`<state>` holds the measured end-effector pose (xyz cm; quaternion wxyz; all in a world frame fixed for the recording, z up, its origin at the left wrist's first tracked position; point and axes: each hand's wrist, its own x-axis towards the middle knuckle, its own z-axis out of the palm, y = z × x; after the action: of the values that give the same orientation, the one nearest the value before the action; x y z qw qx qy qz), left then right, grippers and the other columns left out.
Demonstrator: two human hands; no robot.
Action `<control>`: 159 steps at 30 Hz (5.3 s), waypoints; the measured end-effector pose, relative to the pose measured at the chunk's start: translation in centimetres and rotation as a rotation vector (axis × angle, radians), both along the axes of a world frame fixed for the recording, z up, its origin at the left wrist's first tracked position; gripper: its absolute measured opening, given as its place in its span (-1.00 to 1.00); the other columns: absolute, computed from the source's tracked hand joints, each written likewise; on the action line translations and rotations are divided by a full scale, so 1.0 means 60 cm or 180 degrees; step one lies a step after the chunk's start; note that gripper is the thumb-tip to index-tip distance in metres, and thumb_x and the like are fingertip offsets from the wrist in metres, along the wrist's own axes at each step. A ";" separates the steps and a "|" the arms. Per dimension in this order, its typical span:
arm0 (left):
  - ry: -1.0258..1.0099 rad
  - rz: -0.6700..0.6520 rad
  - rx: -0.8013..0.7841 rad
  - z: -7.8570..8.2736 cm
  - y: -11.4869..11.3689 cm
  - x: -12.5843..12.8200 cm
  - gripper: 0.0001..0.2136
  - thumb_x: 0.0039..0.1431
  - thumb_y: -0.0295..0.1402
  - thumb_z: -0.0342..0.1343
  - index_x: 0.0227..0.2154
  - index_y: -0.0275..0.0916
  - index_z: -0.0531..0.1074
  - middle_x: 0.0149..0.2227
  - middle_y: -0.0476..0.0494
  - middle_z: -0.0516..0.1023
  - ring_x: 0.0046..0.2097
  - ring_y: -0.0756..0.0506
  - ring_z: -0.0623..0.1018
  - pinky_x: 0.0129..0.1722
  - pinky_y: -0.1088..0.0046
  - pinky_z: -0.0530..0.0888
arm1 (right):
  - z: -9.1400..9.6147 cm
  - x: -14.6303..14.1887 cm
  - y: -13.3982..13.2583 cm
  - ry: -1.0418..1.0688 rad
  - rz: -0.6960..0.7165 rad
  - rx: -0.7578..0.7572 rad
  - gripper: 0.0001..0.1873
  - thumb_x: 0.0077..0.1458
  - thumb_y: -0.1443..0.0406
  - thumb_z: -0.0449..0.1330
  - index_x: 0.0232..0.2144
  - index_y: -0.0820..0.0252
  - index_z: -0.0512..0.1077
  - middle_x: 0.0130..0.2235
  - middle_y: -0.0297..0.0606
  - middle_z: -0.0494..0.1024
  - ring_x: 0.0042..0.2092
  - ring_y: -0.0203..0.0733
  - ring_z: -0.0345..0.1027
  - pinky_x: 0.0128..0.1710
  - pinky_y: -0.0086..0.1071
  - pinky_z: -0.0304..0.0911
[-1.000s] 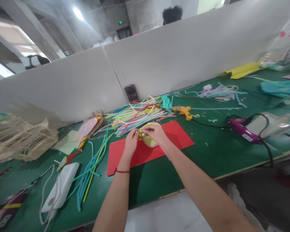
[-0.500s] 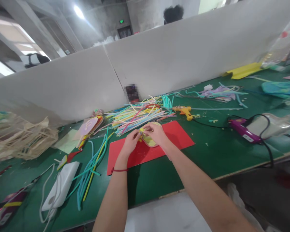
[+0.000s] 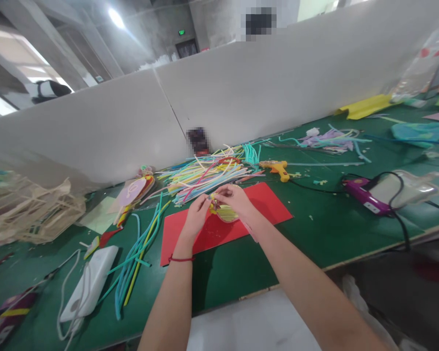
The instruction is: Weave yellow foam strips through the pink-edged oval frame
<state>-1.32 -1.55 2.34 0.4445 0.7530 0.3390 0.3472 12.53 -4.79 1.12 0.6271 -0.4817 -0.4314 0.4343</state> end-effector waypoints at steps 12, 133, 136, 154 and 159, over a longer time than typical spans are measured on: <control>0.0193 -0.0021 -0.0140 -0.001 0.017 -0.016 -0.85 0.11 -0.35 -0.04 -0.46 -0.28 0.37 -0.42 -0.07 0.46 -0.35 -0.03 0.41 -0.31 0.50 0.35 | -0.012 0.017 0.005 -0.0149 0.0159 -0.0282 -0.74 -0.28 0.23 0.33 -0.50 0.21 0.38 -0.53 -0.38 0.45 -0.51 -0.33 0.34 -0.42 -0.39 0.30; -0.0109 0.0210 0.0223 0.003 -0.003 0.002 -0.82 0.14 -0.36 -0.09 -0.55 -0.24 0.20 -0.53 0.05 0.25 -0.45 0.03 0.28 -0.41 0.53 0.24 | 0.008 0.016 -0.001 -0.0685 0.0430 0.0051 -0.84 -0.16 0.20 0.17 -0.57 0.20 0.39 -0.52 -0.32 0.39 -0.41 -0.22 0.28 -0.35 -0.33 0.18; -0.0141 0.0289 0.0254 -0.001 -0.003 0.004 -0.84 0.14 -0.37 -0.08 -0.54 -0.24 0.21 -0.53 0.04 0.26 -0.44 0.03 0.27 -0.39 0.52 0.23 | 0.007 0.013 -0.002 -0.0631 0.0373 0.0041 -0.85 -0.15 0.21 0.18 -0.57 0.19 0.39 -0.51 -0.28 0.41 -0.40 -0.19 0.29 -0.34 -0.31 0.20; -0.0383 -0.0526 -0.0749 -0.009 0.006 -0.002 -0.75 0.08 -0.15 0.02 -0.41 -0.28 0.32 -0.47 -0.02 0.32 -0.41 0.01 0.34 -0.34 0.46 0.34 | 0.002 0.017 0.001 -0.0773 0.0443 0.0076 -0.78 -0.11 0.16 0.14 -0.59 0.21 0.33 -0.58 -0.38 0.33 -0.46 -0.27 0.23 -0.38 -0.36 0.16; -0.0433 -0.0616 -0.0851 -0.005 0.005 -0.005 -0.78 0.07 -0.19 0.03 -0.45 -0.28 0.32 -0.51 0.01 0.30 -0.44 0.02 0.34 -0.37 0.49 0.34 | 0.005 0.016 -0.003 -0.0982 0.0519 0.0194 -0.80 -0.07 0.20 0.14 -0.60 0.20 0.33 -0.55 -0.38 0.34 -0.44 -0.28 0.23 -0.35 -0.38 0.14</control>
<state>-1.61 -1.24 2.05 0.5940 0.6910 0.2771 0.3047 13.51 -4.96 1.44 0.5305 -0.4868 -0.5731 0.3914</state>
